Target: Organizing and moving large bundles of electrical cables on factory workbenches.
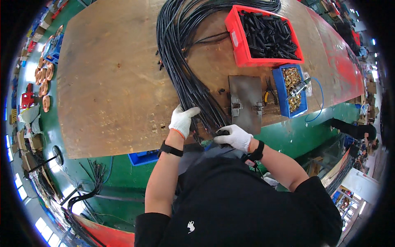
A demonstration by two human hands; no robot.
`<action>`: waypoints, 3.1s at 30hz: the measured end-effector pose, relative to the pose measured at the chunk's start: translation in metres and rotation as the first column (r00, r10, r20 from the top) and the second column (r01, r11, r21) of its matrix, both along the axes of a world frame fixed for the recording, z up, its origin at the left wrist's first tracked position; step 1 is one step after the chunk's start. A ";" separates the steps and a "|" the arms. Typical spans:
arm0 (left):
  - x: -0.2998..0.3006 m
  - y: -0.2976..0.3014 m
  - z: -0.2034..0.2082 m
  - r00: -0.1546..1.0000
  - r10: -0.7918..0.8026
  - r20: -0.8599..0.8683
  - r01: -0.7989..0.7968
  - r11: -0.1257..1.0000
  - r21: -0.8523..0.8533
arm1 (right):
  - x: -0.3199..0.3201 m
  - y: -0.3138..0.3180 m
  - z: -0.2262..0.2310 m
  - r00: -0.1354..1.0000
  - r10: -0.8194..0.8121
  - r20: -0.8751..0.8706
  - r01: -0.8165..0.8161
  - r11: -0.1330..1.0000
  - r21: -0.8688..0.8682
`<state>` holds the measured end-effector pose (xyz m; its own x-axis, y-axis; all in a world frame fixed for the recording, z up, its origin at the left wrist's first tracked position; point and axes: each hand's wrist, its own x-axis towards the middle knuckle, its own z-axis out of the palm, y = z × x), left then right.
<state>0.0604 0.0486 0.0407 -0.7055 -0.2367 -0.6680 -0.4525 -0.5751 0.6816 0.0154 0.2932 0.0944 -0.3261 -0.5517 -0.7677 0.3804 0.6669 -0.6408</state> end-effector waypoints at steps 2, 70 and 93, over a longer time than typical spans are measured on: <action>-0.003 -0.004 -0.003 1.000 -0.011 0.018 0.010 1.000 0.017 | 0.003 -0.014 -0.003 0.963 0.147 -0.224 -0.146 0.989 0.021; -0.020 0.012 -0.011 0.987 0.133 0.092 -0.140 0.987 0.075 | 0.027 0.027 -0.003 0.911 0.050 -0.409 -0.020 0.997 0.076; -0.006 -0.017 0.013 0.990 0.019 0.142 -0.034 0.994 0.103 | 0.021 -0.027 -0.023 0.989 -0.056 -0.135 0.027 0.977 -0.209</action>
